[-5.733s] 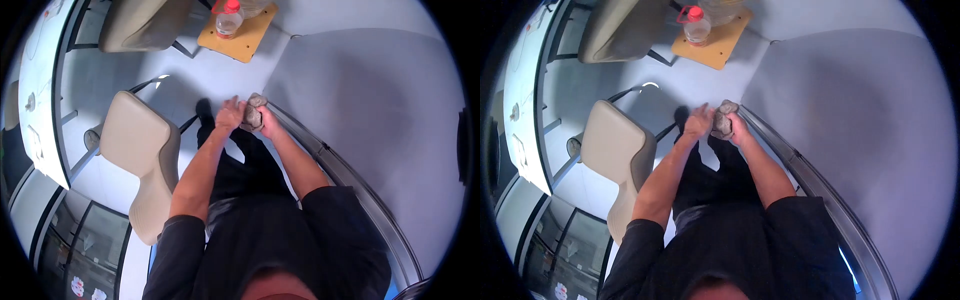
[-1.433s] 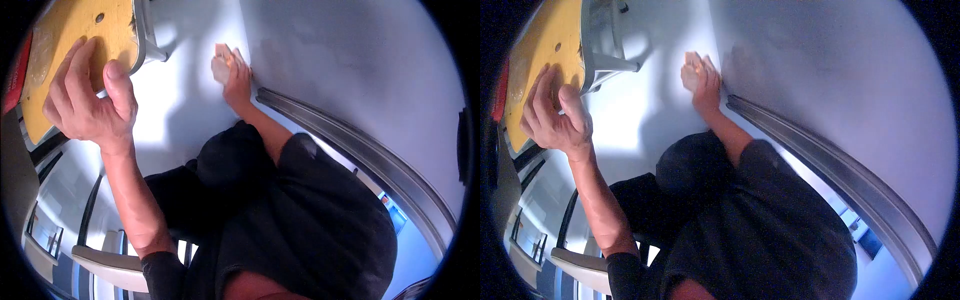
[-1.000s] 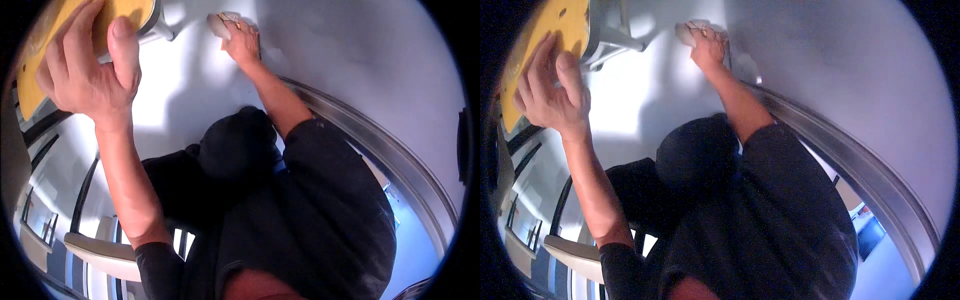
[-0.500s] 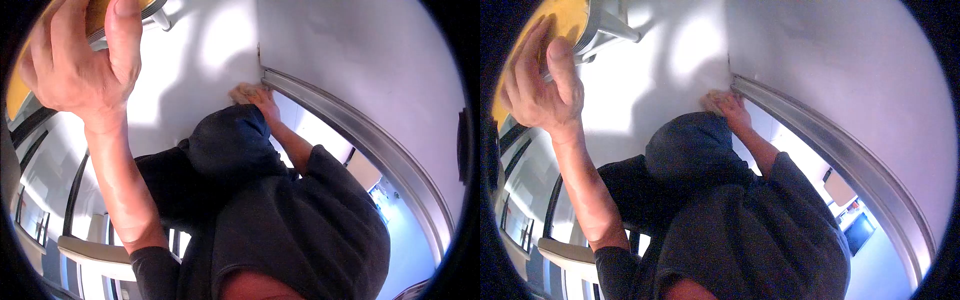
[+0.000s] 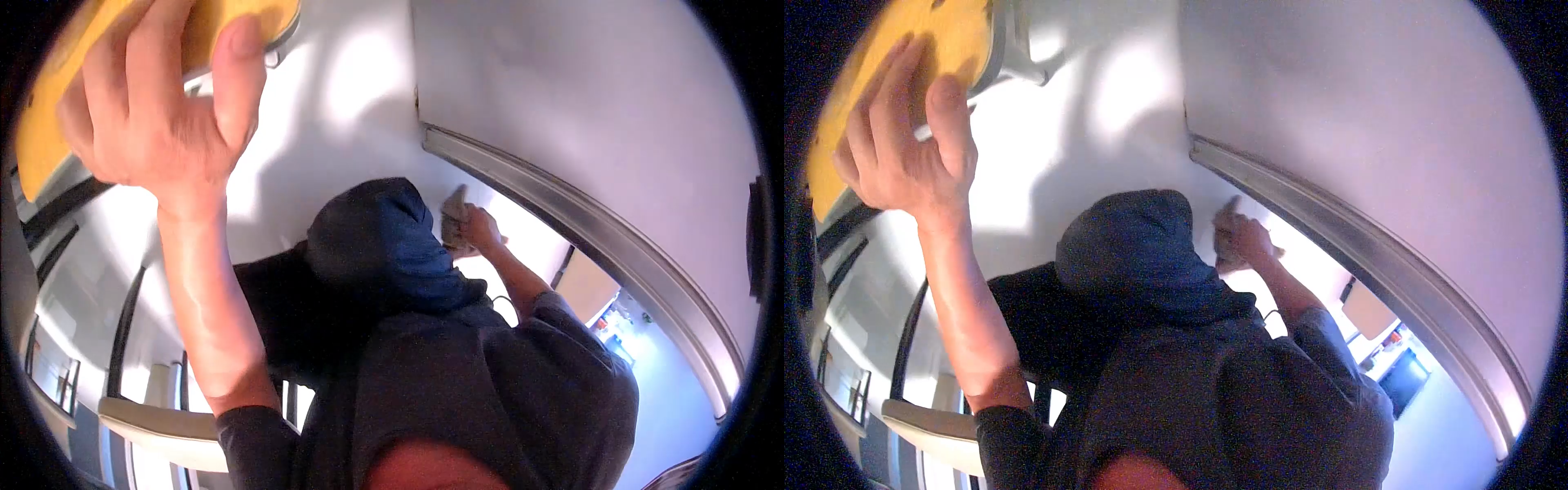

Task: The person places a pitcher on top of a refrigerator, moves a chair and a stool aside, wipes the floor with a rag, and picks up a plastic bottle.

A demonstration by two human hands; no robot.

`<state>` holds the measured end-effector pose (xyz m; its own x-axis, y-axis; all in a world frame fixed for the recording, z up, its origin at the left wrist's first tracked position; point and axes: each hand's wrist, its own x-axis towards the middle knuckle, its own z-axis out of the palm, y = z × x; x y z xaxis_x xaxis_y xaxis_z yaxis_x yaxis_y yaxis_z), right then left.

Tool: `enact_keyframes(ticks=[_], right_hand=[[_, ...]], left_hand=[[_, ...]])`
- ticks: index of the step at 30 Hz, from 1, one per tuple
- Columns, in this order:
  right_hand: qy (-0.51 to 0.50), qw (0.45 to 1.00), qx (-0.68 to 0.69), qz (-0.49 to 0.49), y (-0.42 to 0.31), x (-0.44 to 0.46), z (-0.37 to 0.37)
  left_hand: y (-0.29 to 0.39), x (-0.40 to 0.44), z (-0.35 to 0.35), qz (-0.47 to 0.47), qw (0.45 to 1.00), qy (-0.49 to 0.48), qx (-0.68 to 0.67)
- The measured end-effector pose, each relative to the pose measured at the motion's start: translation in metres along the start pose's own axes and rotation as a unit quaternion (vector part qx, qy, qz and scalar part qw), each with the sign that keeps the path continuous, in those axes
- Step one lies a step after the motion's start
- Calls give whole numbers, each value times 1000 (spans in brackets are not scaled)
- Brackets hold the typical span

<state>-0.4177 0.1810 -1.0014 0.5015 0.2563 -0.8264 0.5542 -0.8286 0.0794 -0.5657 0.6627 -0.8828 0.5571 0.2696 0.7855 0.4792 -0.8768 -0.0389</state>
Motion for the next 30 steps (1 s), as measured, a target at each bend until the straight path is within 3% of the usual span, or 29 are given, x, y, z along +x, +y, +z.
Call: enact_keyframes(ticks=[2, 4, 7, 10, 12, 15, 16, 17, 18, 19, 20, 21, 23, 25, 27, 29, 30], right_hand=[[80, 996, 27, -31, -29, 39, 12], [159, 974, 96, -130, -96, 35, -38], [258, 944, 111, -175, -159, 67, -87], [432, 856, 91, -271, -207, 134, -120], [379, 902, 76, -193, -238, 179, -139], [325, 933, 4, -157, -264, 212, -117], [275, 939, -31, -205, -263, 210, -105], [345, 892, -116, -269, -255, 215, -70], [503, 765, -37, -401, -237, 240, -9], [266, 888, -18, -374, -236, 175, -20], [175, 904, -93, -379, -233, 161, 0], [191, 901, -94, -377, -233, 146, -11], [53, 916, 48, -396, -230, 105, -54], [-102, 887, 192, -408, -232, 85, -81], [173, 858, 342, -340, -236, 168, -35], [364, 834, 383, -161, -262, 192, -96], [443, 798, 380, -149, -270, 209, -131]], left_hand=[[1, 7, 3, -1, 1000, 5, 16], [2, 9, 2, -14, 1000, 7, 5], [-2, 7, 7, -8, 1000, 20, -12], [-2, 5, 3, 2, 1000, 10, -5], [-2, 5, 3, 4, 1000, 6, 1], [-5, 2, 9, 6, 999, 39, -28], [-4, 2, 6, 0, 999, 27, -28], [-2, 1, 5, -11, 999, 18, -27], [2, 0, 4, -11, 999, 23, -27], [5, -1, 3, -26, 999, 11, -28], [7, 0, 2, -39, 999, 3, -28], [7, 0, 0, -43, 999, -7, -25], [10, 2, -3, -49, 998, -10, -24], [10, 1, -7, -51, 998, -24, -19], [10, -1, -8, -50, 998, -24, -15], [12, -2, -9, -50, 998, -28, -13], [12, -4, -10, -58, 998, -33, -13]])
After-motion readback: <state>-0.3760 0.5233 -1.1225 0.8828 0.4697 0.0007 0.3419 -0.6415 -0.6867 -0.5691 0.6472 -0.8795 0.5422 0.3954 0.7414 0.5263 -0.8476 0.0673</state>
